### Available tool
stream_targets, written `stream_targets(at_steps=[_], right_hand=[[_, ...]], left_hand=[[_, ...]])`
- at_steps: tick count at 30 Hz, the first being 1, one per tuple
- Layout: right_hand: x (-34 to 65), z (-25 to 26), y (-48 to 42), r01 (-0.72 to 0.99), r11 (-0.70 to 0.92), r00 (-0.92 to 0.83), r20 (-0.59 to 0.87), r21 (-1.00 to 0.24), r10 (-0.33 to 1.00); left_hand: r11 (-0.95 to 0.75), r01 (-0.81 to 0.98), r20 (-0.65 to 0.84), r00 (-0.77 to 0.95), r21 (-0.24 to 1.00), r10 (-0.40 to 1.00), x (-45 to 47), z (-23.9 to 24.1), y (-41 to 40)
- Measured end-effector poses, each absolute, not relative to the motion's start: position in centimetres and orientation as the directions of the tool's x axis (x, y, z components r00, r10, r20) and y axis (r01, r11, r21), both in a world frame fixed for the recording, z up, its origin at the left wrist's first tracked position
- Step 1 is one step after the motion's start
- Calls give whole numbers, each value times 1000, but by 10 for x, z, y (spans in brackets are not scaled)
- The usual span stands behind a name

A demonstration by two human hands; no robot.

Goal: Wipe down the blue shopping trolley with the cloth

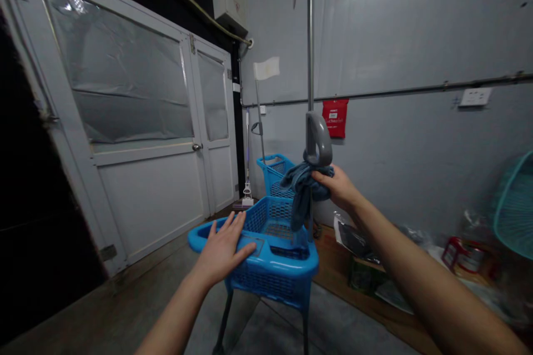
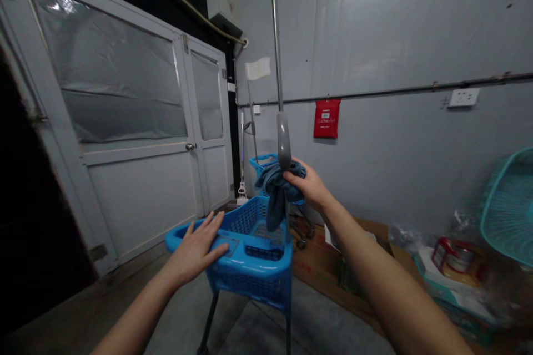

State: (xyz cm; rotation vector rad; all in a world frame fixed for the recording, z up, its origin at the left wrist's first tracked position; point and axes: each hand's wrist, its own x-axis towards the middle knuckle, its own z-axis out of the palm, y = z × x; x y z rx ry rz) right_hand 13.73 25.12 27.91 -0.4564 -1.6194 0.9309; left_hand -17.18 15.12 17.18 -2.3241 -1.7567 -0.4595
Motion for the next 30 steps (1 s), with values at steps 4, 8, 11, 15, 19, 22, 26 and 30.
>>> stream_targets(at_steps=[4, 8, 11, 15, 19, 22, 26, 30], right_hand=[[129, 271, 238, -142, 609, -365, 613, -780, 701], [117, 243, 216, -98, 578, -517, 538, -810, 666], [107, 195, 200, 26, 613, -617, 470, -790, 632], [94, 137, 187, 188, 710, -599, 493, -679, 631], [92, 130, 184, 244, 770, -654, 486, -589, 579], [91, 138, 175, 279, 817, -702, 473, -504, 532], [85, 132, 151, 499, 794, -631, 482, -348, 608], [94, 137, 152, 565, 770, -633, 443, -296, 635]], left_hand=[[-239, 971, 366, 216, 20, 905, -191, 171, 165], [-111, 993, 367, 89, 37, 926, -213, 169, 178], [16, 996, 385, -47, 83, 922, -218, 167, 177], [-99, 980, 430, 16, 172, 903, -194, 165, 153], [-272, 940, 472, 148, 207, 869, -155, 168, 118], [-287, 926, 465, 147, 246, 873, -130, 173, 103], [-203, 945, 415, 81, 258, 906, -109, 177, 102], [-90, 971, 416, -12, 223, 909, -106, 177, 108]])
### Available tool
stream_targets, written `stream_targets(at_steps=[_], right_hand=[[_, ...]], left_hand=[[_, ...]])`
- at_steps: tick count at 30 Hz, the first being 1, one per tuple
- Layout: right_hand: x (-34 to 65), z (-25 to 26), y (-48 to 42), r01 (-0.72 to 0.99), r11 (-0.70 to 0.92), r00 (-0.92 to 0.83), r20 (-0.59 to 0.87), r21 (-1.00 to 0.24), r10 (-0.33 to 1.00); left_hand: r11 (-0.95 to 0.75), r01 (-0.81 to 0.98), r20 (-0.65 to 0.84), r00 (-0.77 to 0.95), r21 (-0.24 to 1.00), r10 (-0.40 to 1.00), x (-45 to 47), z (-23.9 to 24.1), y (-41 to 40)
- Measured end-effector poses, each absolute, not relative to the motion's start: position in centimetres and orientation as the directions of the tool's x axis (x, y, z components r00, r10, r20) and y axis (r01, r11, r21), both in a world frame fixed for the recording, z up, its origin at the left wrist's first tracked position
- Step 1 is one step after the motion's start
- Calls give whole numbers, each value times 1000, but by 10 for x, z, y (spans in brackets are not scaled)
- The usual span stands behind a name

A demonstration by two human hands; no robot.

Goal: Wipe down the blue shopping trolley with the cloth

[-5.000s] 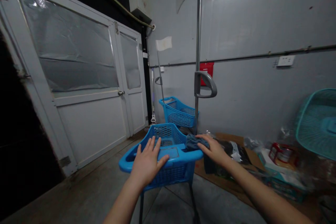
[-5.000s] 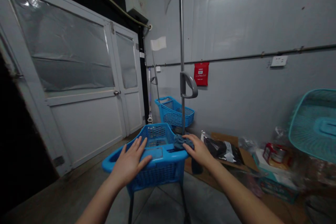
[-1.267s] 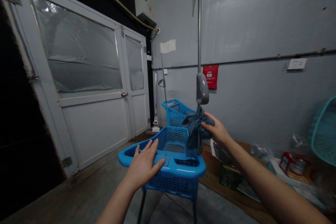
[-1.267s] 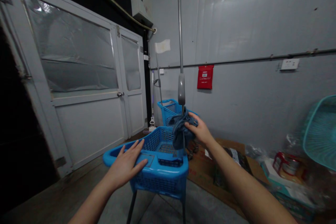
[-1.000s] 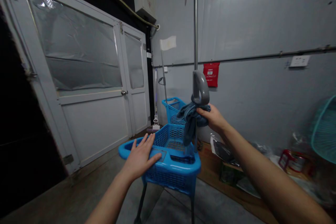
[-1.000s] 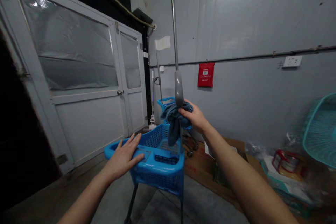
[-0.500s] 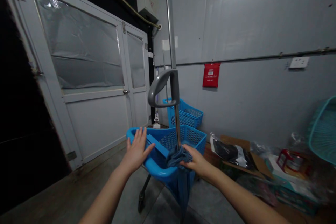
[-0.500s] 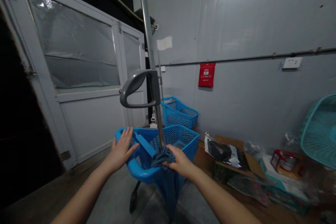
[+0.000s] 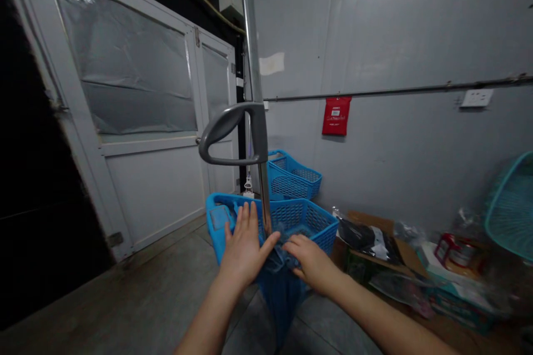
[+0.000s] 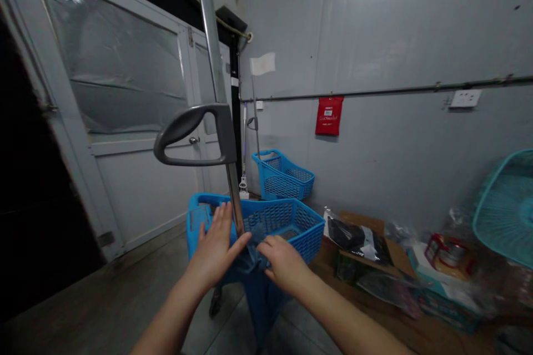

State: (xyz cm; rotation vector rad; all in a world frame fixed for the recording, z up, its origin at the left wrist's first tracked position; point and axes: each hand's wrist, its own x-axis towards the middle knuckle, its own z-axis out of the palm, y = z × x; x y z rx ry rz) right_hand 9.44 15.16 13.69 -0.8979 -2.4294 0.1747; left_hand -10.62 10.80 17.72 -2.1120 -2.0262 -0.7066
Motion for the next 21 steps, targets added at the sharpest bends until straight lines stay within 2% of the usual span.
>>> stream_targets(at_steps=[4, 6, 9, 13, 17, 21], right_hand=[[101, 153, 172, 518, 734, -455, 585, -439, 672], [90, 151, 171, 459, 771, -519, 572, -440, 635], [64, 131, 159, 425, 808, -663, 468, -408, 584], [57, 101, 161, 443, 796, -652, 462, -412, 601], [106, 73, 195, 528, 743, -604, 434, -411, 669], [183, 41, 230, 711, 591, -456, 390, -381, 800]], left_hand=[[-38, 993, 479, -22, 116, 878, -113, 175, 108], [1, 997, 515, -39, 75, 856, -114, 174, 107], [79, 996, 541, -94, 52, 836, -111, 173, 106], [89, 996, 526, -79, 6, 847, -112, 173, 104], [84, 996, 492, -76, 7, 867, -126, 175, 101], [55, 998, 491, -44, -8, 870, -145, 178, 99]])
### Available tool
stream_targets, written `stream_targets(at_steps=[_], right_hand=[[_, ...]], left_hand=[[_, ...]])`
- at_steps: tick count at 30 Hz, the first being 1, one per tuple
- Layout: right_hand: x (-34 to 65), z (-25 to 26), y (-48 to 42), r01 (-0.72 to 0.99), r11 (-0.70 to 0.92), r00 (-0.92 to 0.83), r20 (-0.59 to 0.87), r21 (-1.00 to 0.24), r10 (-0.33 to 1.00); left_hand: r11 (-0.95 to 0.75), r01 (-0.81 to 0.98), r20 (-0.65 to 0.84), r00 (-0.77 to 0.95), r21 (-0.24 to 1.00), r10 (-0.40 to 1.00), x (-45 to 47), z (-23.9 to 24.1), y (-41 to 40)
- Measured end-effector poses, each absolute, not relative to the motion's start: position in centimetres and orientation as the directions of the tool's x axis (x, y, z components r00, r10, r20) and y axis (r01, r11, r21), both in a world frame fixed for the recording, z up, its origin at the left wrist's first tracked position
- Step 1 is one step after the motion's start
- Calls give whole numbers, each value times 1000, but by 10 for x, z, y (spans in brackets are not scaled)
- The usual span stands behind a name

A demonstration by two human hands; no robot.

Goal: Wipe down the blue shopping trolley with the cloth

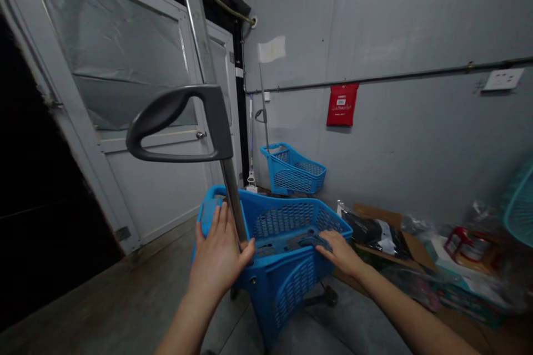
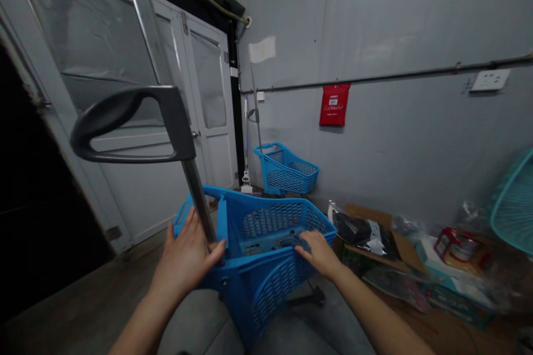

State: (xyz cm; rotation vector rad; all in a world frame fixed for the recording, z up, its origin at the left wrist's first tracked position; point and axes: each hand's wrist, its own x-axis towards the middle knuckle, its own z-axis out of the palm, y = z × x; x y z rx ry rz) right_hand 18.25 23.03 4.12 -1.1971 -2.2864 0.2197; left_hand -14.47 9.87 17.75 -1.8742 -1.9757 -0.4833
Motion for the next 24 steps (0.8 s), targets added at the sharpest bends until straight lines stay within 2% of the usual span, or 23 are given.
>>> stream_targets(at_steps=[3, 6, 10, 13, 16, 20, 24], right_hand=[[219, 28, 243, 809, 470, -327, 396, -352, 858], [208, 29, 237, 853, 413, -252, 442, -318, 861], [124, 51, 196, 790, 523, -359, 450, -320, 818], [51, 75, 160, 629, 676, -484, 486, -384, 727], [9, 91, 139, 526, 755, -545, 526, -392, 653], [21, 83, 149, 590, 730, -557, 481, -345, 677], [93, 52, 179, 725, 637, -501, 434, -262, 749]], left_hand=[[39, 999, 505, -26, -15, 863, -155, 179, 100], [21, 1000, 509, -13, -11, 861, -163, 179, 105], [-12, 1000, 502, 18, -14, 865, -173, 176, 118], [-18, 999, 509, 36, -40, 860, -177, 174, 122], [42, 997, 535, -1, -65, 845, -179, 172, 121], [108, 991, 569, -43, -83, 821, -184, 172, 116], [123, 988, 576, -47, -94, 816, -194, 173, 115]])
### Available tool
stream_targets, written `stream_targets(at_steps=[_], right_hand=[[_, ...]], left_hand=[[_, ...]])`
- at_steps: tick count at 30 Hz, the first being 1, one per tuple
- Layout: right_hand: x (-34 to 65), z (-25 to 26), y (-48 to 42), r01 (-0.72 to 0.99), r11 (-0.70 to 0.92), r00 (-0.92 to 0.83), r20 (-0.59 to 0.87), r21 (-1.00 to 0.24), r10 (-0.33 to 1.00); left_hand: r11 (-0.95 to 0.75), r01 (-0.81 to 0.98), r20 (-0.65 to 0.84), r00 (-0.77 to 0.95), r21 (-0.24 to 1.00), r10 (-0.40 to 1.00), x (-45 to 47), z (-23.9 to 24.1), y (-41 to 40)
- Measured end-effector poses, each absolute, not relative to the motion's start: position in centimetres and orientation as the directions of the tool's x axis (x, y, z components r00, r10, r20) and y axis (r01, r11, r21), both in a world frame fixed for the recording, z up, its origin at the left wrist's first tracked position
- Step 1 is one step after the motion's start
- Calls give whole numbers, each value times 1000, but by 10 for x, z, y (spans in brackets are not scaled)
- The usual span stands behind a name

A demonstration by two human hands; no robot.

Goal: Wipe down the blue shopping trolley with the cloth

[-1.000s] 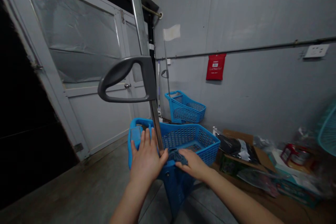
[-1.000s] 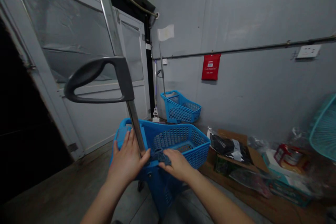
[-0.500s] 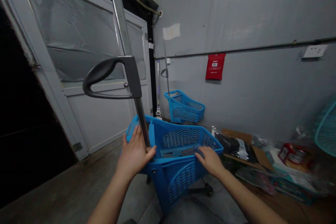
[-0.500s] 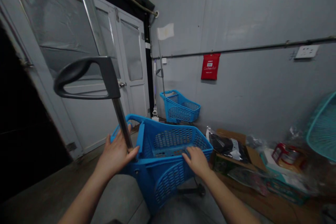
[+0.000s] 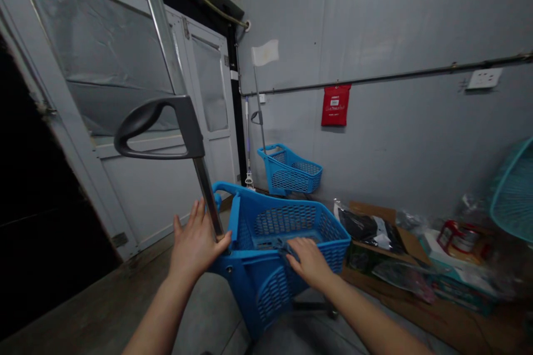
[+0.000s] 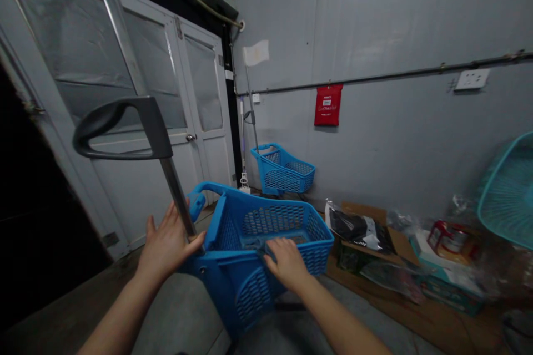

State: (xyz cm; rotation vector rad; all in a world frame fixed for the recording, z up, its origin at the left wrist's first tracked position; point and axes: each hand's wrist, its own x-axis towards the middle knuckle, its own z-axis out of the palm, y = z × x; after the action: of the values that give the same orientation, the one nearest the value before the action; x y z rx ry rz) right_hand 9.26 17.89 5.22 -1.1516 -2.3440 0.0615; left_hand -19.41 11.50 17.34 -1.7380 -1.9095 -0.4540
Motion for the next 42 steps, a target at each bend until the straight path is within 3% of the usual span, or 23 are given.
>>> stream_targets(at_steps=[8, 11, 16, 19, 21, 23, 26, 28, 33, 37, 42], right_hand=[[252, -4, 220, 850, 502, -354, 531, -161, 770], [257, -24, 221, 850, 505, -325, 607, -148, 725], [232, -46, 200, 813, 552, -313, 662, -184, 681], [221, -45, 171, 771, 594, -387, 569, -231, 725], [214, -36, 147, 724, 637, -478, 472, -267, 741], [205, -22, 123, 666, 685, -580, 371, -296, 725], [192, 6, 99, 556, 767, -736, 240, -320, 633], [190, 24, 99, 478, 818, -811, 196, -320, 551], [214, 46, 141, 451, 851, -831, 221, -270, 510], [226, 36, 160, 501, 805, -750, 304, -316, 587], [185, 9, 119, 524, 786, -672, 407, -328, 618]], left_hand=[[48, 995, 616, 18, -91, 787, -219, 170, 130], [51, 997, 631, -7, -52, 776, -231, 165, 144], [174, 966, 747, -257, 190, 613, -218, 157, 148], [26, 984, 804, -159, 176, 574, -176, 144, 141], [-129, 984, 766, -10, 122, 643, -141, 127, 141], [-198, 968, 687, 40, 152, 726, -110, 104, 147], [-139, 958, 567, -29, 250, 823, -83, 69, 159], [-83, 967, 506, -52, 241, 861, -82, 52, 164], [-91, 991, 397, 45, 97, 917, -105, 44, 166], [-96, 993, 322, 71, 62, 944, -118, 47, 170], [-70, 996, 304, 50, 54, 951, -127, 47, 178]])
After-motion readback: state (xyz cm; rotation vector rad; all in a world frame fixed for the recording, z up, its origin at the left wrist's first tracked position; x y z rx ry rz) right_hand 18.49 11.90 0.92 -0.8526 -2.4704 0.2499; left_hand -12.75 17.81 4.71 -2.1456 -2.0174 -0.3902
